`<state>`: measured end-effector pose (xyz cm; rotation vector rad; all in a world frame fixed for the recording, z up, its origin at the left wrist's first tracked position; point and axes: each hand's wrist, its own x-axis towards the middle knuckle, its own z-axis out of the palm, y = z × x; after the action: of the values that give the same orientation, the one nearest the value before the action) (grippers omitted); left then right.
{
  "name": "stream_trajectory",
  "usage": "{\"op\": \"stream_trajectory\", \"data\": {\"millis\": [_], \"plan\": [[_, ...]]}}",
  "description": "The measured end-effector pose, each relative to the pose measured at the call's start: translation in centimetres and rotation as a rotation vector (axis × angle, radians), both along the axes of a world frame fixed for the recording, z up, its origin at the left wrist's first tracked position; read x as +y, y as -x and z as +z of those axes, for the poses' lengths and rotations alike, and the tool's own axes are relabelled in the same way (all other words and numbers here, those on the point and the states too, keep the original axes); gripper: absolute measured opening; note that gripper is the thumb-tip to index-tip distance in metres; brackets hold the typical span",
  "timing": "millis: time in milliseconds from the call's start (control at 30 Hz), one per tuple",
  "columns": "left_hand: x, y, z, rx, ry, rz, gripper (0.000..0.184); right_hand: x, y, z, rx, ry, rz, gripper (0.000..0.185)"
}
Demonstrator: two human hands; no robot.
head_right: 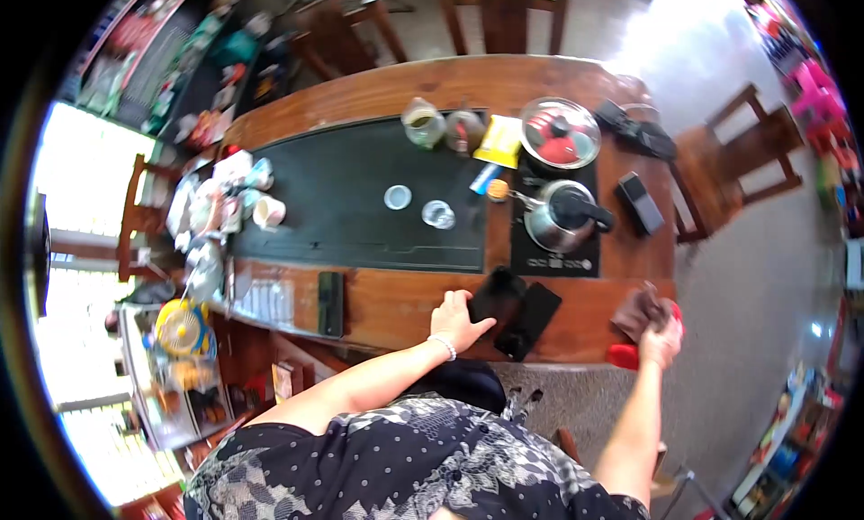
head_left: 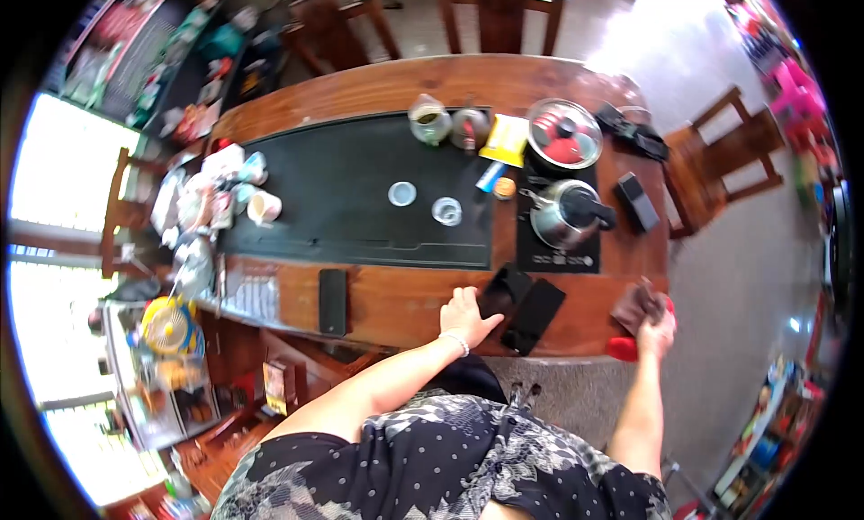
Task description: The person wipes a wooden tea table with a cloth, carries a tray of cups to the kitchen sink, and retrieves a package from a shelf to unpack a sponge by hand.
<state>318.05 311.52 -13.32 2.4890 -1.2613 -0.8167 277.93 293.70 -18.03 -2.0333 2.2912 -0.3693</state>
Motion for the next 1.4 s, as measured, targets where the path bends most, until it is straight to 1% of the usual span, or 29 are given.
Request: {"op": "stream_trajectory", "data": {"millis": [67, 100, 133, 167, 200, 233, 267, 300, 400, 533, 600, 633, 700, 767, 800, 867, 900, 933, 967, 1000, 1033, 1067, 1100, 1133, 1200, 1267, 1333, 1400], "plan": [[0.0, -0.8, -0.3, 0.007, -0.007, 0.08, 0.054, -0.2, 2.7, 0.4, -0.1, -0.163, -0.236, 0.045], [0.2, -1.3, -0.4, -0.01, -0.001, 0.09, 0.053, 0.1, 4.8, -1.3, -0.117, -0.146, -0.323, 0.047], [0.4, -1.7, -0.4, -0.024, 0.004, 0.098, 0.051, 0.8, 4.9, -0.7, -0.152, -0.222, -0.386, 0.049], [0.6, -2.0, -0.4, -0.035, 0.012, 0.103, 0.049, 1.6, 5.1, -0.9, -0.131, -0.214, -0.4, 0.051], [0.8, -2.2, -0.1, -0.042, 0.021, 0.086, 0.05, 2.5, 4.9, -0.7, -0.129, -0.199, -0.429, 0.049], [1.0, -2.3, 0.3, -0.048, 0.03, 0.065, 0.05, 3.2, 3.1, 1.0, -0.039, -0.271, -0.517, 0.054], [1.3, -2.4, 0.7, -0.054, 0.037, 0.041, 0.05, 3.6, 4.9, -0.6, -0.035, -0.279, -0.502, 0.058], [1.6, -2.3, 0.5, -0.052, 0.072, 0.032, 0.053, 4.1, 5.2, -1.5, -0.016, -0.278, -0.571, 0.061], [2.0, -2.3, 0.7, -0.031, 0.081, 0.017, 0.057, 5.4, 3.8, -1.5, -0.05, -0.302, -0.676, 0.062], [2.6, -3.7, 0.3, 0.087, 0.116, -0.023, 0.059, 7.9, -0.2, 0.1, -0.13, -0.332, -0.698, 0.059], [2.9, -4.7, 0.4, 0.136, 0.132, -0.056, 0.059, 9.3, -3.2, 2.1, -0.269, -0.355, -0.629, 0.061], [3.2, -5.2, 0.5, 0.149, 0.164, -0.042, 0.058, 9.4, -2.6, 0.6, -0.208, -0.451, -0.665, 0.059], [3.7, -6.9, 0.7, 0.184, 0.204, -0.003, 0.057, 11.5, 0.3, -5.0, -0.641, -0.255, -0.45, 0.054], [4.5, -9.5, 1.1, 0.23, 0.253, 0.02, 0.056, 14.0, -0.1, -3.1, -0.713, -0.526, -0.483, 0.052], [5.2, -11.4, 1.8, 0.25, 0.329, 0.059, 0.05, 15.4, -0.3, -1.9, -0.702, -0.676, -0.496, 0.052], [6.6, -16.1, 1.2, 0.275, 0.486, 0.123, 0.04, 17.4, -2.3, 1.9, -0.632, -0.898, -0.481, 0.051], [7.3, -18.7, 2.6, 0.287, 0.604, 0.239, 0.032, 18.2, -3.3, 3.4, -0.586, -0.969, -0.461, 0.05], [8.2, -21.5, 4.3, 0.376, 0.573, 0.388, 0.03, 18.9, -4.6, 4.7, -0.549, -1.023, -0.442, 0.05], [9.3, -25.0, 1.7, 0.402, 0.612, 0.495, 0.028, 19.8, -6.0, 5.7, -0.512, -1.059, -0.417, 0.049], [10.5, -28.4, -0.9, 0.416, 0.751, 0.65, 0.026, 20.4, -7.4, 6.5, -0.476, -1.079, -0.394, 0.049], [11.2, -32.0, -1.6, 0.401, 0.78, 0.854, 0.026, 20.9, -8.9, 7.1, -0.445, -1.09, -0.371, 0.048], [11.7, -36.1, -2.9, 0.343, 0.83, 1.0, 0.027, 21.6, -10.3, 7.7, -0.426, -1.092, -0.362, 0.047], [13.1, -40.4, -4.1, 0.497, 0.701, 1.104, 0.027, 22.1, -11.7, 8.2, -0.393, -1.081, -0.343, 0.047], [14.0, -44.3, -3.8, 0.648, 0.561, 1.198, 0.027, 22.9, -12.7, 8.7, -0.375, -1.068, -0.332, 0.046], [14.0, -49.3, -3.4, 0.585, 0.392, 1.349, 0.041, 24.1, -15.3, 9.4, -0.349, -1.022, -0.3, 0.045], [13.5, -51.6, -3.0, 0.616, 0.316, 1.346, 0.051, 25.4, -17.5, 10.1, -0.352, -0.959, -0.274, 0.044], [12.4, -52.4, -3.6, 0.738, 0.261, 1.3, 0.05, 27.1, -18.8, 9.7, -0.401, -0.861, -0.189, 0.044], [11.8, -53.5, -6.5, 0.877, 0.188, 1.266, 0.041, 28.6, -20.2, 9.6, -0.429, -0.796, -0.275, 0.046]]}}
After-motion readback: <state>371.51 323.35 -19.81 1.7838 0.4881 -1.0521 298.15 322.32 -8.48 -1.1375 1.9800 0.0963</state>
